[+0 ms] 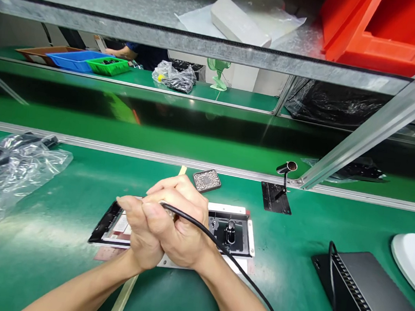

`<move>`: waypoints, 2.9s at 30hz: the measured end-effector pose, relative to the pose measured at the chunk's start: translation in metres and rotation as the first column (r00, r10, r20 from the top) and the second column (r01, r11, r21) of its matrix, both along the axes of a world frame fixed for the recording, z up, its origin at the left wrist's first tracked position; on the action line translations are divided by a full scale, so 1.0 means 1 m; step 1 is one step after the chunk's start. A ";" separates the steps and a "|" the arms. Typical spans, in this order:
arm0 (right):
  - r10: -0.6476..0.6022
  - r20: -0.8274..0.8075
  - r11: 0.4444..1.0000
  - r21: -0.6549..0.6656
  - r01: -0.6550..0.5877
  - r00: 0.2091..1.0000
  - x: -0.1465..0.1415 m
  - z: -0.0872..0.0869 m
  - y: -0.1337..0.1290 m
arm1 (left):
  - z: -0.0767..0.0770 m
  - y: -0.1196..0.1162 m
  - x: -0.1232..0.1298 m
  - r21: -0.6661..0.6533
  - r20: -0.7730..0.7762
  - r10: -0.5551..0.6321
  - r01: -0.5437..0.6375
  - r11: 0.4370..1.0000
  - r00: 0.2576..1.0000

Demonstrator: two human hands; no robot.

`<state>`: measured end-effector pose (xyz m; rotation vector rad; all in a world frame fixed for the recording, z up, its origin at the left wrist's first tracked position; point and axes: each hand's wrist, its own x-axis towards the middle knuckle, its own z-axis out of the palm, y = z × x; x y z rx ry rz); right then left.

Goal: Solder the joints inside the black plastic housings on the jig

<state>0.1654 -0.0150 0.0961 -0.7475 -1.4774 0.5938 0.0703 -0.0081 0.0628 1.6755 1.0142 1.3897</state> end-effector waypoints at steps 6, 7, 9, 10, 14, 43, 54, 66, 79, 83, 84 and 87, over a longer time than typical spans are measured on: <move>-0.125 0.136 0.992 -0.008 0.127 0.983 0.006 0.003 -0.002 | 0.022 -0.001 -0.001 -0.027 -0.001 -0.282 0.282 0.959 0.959; -0.141 0.151 0.989 -0.018 0.145 0.978 0.006 0.004 -0.003 | 0.027 0.000 -0.001 -0.035 -0.003 -0.319 0.319 0.947 0.948; -0.179 0.178 0.982 -0.024 0.186 0.968 0.007 0.005 -0.005 | 0.035 0.003 -0.003 -0.024 -0.034 -0.367 0.366 0.930 0.930; -0.193 0.184 0.980 -0.021 0.200 0.964 0.007 0.005 -0.006 | 0.038 0.005 -0.004 0.001 -0.075 -0.389 0.390 0.921 0.918; -0.209 0.170 0.977 -0.002 0.212 0.963 0.007 0.004 -0.008 | 0.028 0.018 -0.022 0.099 -0.210 -0.356 0.382 0.919 0.911; 0.065 -0.263 0.975 -0.190 -0.118 0.963 -0.003 -0.004 -0.012 | -0.051 0.025 -0.081 -0.067 -0.757 -0.173 0.188 0.980 0.631; 0.100 -0.213 0.972 -0.186 -0.141 0.972 -0.004 -0.001 -0.010 | -0.055 0.025 -0.080 -0.038 -0.759 -0.147 0.182 0.982 0.635; 0.112 -0.219 0.971 -0.185 -0.154 0.969 -0.006 0.000 -0.008 | -0.057 0.024 -0.079 -0.009 -0.797 -0.114 0.177 0.984 0.593; 0.164 -0.221 0.966 -0.163 -0.202 0.961 -0.006 0.002 -0.007 | -0.060 0.023 -0.079 0.017 -0.797 -0.096 0.180 0.983 0.596; 0.170 -0.221 0.964 -0.164 -0.209 0.960 -0.006 0.002 -0.007 | -0.062 0.023 -0.079 0.031 -0.797 -0.083 0.177 0.984 0.599; 0.175 -0.219 0.964 -0.162 -0.213 0.960 -0.006 0.002 -0.007 | -0.063 0.023 -0.079 0.031 -0.797 -0.081 0.174 0.984 0.598; 0.189 -0.211 0.962 -0.156 -0.224 0.959 -0.005 0.001 -0.007 | -0.063 0.022 -0.080 0.018 -0.799 -0.087 0.169 0.985 0.595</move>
